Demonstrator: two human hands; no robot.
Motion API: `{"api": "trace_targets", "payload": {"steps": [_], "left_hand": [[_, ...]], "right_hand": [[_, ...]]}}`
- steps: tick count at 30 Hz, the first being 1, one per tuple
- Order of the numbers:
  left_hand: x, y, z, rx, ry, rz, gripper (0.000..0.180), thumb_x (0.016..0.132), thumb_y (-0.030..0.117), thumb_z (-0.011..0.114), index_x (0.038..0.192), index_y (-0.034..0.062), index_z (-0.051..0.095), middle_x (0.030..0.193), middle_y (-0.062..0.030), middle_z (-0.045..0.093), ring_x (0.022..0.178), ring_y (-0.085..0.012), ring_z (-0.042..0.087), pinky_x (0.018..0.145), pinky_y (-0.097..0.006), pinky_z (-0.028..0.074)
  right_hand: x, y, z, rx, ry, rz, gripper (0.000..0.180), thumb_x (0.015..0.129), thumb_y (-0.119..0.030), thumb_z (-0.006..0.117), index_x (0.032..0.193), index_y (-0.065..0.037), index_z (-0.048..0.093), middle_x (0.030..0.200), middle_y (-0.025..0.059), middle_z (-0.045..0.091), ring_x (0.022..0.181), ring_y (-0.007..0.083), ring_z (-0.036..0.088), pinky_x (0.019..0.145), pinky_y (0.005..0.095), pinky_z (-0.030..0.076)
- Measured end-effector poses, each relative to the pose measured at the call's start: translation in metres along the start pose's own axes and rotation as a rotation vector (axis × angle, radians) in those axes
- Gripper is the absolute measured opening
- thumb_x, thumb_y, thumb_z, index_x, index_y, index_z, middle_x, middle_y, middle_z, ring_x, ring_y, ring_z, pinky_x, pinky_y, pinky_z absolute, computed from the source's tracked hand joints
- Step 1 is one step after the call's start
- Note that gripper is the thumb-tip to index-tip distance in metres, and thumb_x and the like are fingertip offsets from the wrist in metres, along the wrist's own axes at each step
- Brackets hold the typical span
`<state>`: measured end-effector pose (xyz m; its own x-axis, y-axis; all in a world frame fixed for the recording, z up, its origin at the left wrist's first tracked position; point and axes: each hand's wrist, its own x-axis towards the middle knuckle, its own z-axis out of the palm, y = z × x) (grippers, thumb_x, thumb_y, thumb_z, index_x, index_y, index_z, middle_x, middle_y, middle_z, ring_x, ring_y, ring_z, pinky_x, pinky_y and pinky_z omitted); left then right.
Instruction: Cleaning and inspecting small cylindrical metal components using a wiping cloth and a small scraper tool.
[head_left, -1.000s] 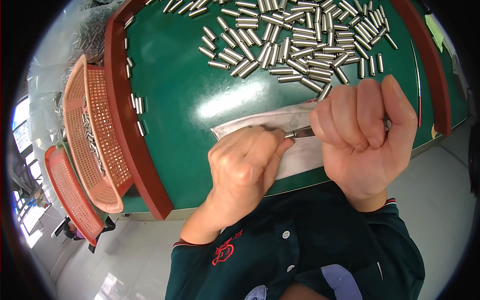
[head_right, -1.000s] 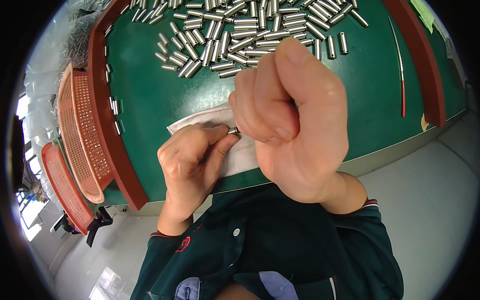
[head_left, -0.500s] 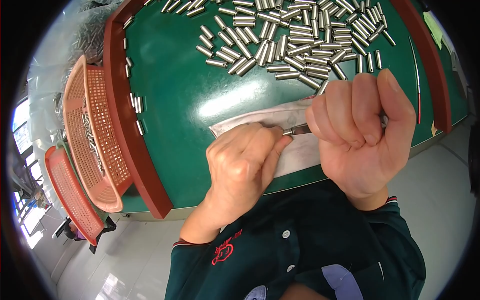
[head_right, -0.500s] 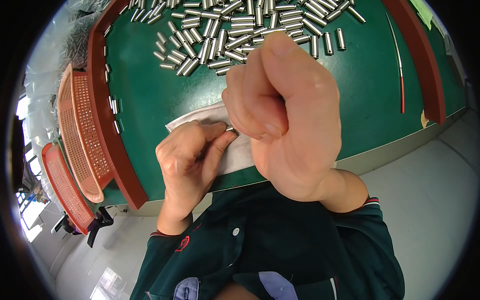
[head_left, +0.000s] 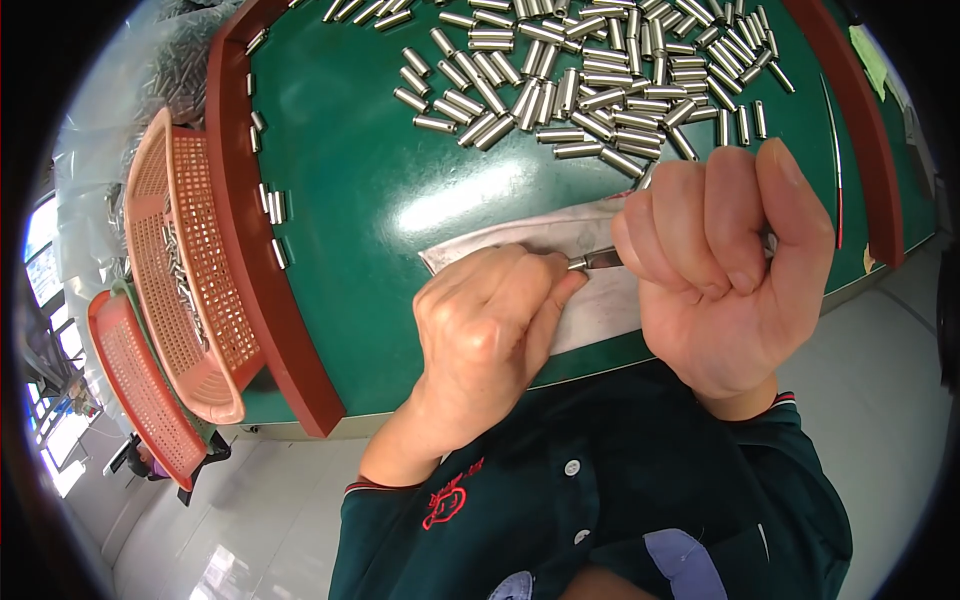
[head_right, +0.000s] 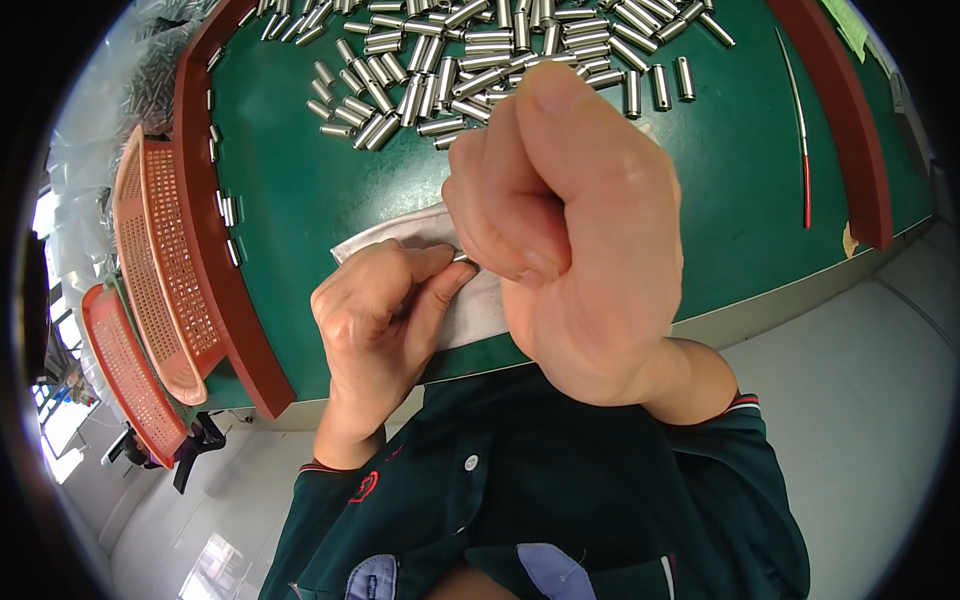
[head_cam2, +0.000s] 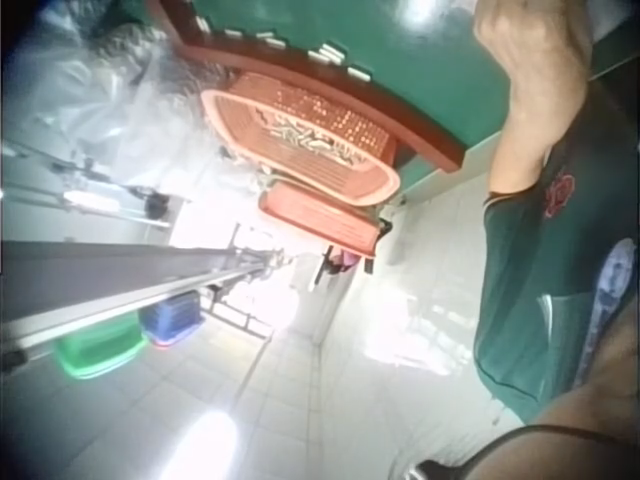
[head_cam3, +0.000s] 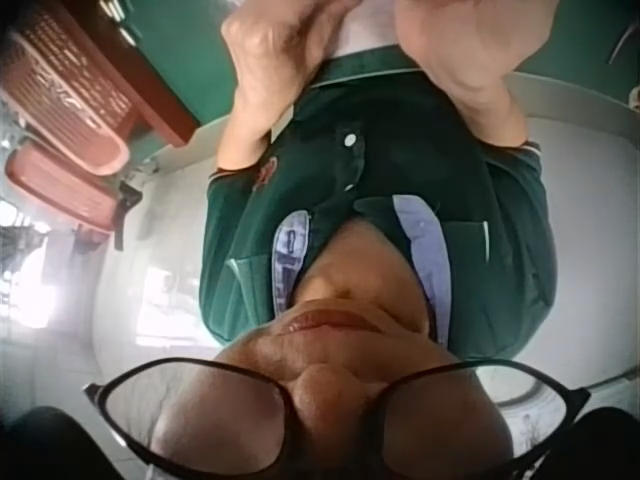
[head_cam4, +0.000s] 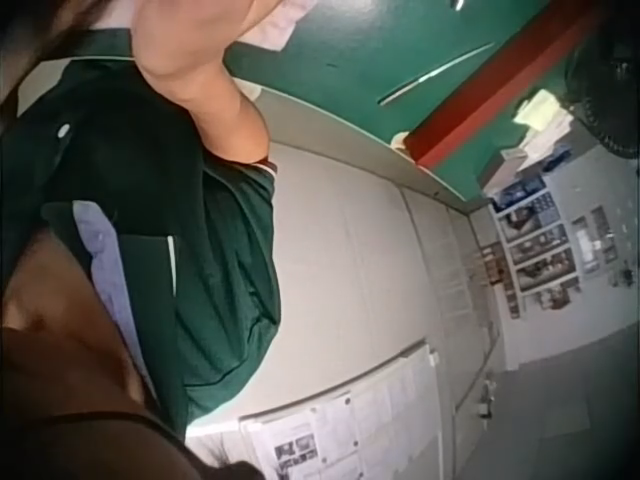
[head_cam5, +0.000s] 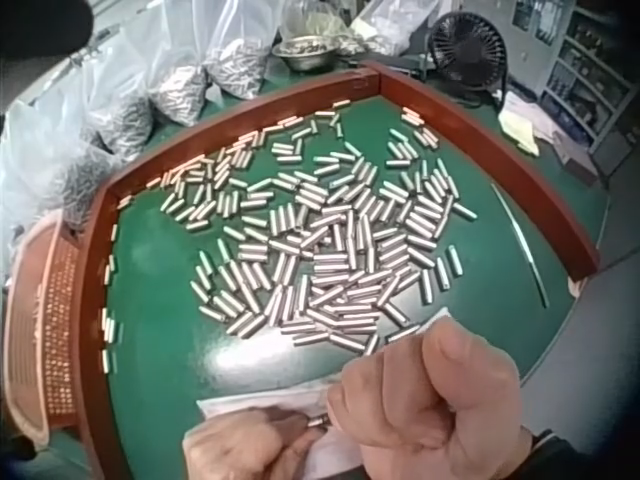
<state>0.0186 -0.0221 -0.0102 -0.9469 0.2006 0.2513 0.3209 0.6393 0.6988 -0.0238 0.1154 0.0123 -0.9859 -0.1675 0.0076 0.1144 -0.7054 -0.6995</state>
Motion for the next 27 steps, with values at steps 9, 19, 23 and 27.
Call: {"api": "trace_targets", "payload": {"steps": [9, 19, 23, 27], "left_hand": [[-0.001, 0.0, 0.0, 0.003, -0.006, -0.004, 0.015, 0.061, 0.001, 0.068, 0.067, 0.0019, 0.054, 0.056, -0.0086, 0.049, 0.049, -0.0259, 0.049, 0.044, -0.033, 0.038], [0.002, 0.003, -0.004, -0.037, -0.041, -0.028, 0.012, 0.062, -0.002, 0.065, 0.066, 0.0003, 0.054, 0.055, -0.0092, 0.049, 0.049, -0.026, 0.05, 0.044, -0.032, 0.039], [0.004, 0.006, -0.008, -0.041, -0.075, -0.046, 0.011, 0.063, -0.002, 0.065, 0.064, 0.0006, 0.054, 0.054, -0.0107, 0.048, 0.048, -0.0275, 0.049, 0.043, -0.033, 0.038], [0.003, 0.007, 0.0, 0.002, -0.03, -0.079, 0.012, 0.065, 0.001, 0.066, 0.063, 0.0007, 0.055, 0.054, -0.0116, 0.05, 0.048, -0.0279, 0.049, 0.044, -0.034, 0.039]], "right_hand": [[0.0, 0.0, 0.0, -0.078, -0.03, 0.002, 0.043, 0.092, -0.025, 0.022, 0.051, -0.014, 0.027, 0.045, -0.004, 0.026, 0.039, 0.0071, 0.017, 0.041, 0.023, 0.018], [-0.005, 0.006, 0.009, -0.256, -0.048, -0.014, 0.04, 0.09, -0.022, 0.028, 0.051, -0.012, 0.026, 0.045, -0.0031, 0.025, 0.04, 0.0084, 0.019, 0.041, 0.0251, 0.018], [-0.007, 0.006, 0.014, -0.327, -0.032, -0.036, 0.039, 0.09, -0.019, 0.03, 0.052, -0.011, 0.026, 0.046, -0.0026, 0.025, 0.041, 0.0085, 0.019, 0.042, 0.0252, 0.018], [-0.003, 0.01, 0.009, -0.352, -0.015, -0.137, 0.038, 0.089, -0.017, 0.032, 0.052, -0.01, 0.025, 0.046, -0.0028, 0.023, 0.042, 0.0075, 0.018, 0.041, 0.0245, 0.017]]}}
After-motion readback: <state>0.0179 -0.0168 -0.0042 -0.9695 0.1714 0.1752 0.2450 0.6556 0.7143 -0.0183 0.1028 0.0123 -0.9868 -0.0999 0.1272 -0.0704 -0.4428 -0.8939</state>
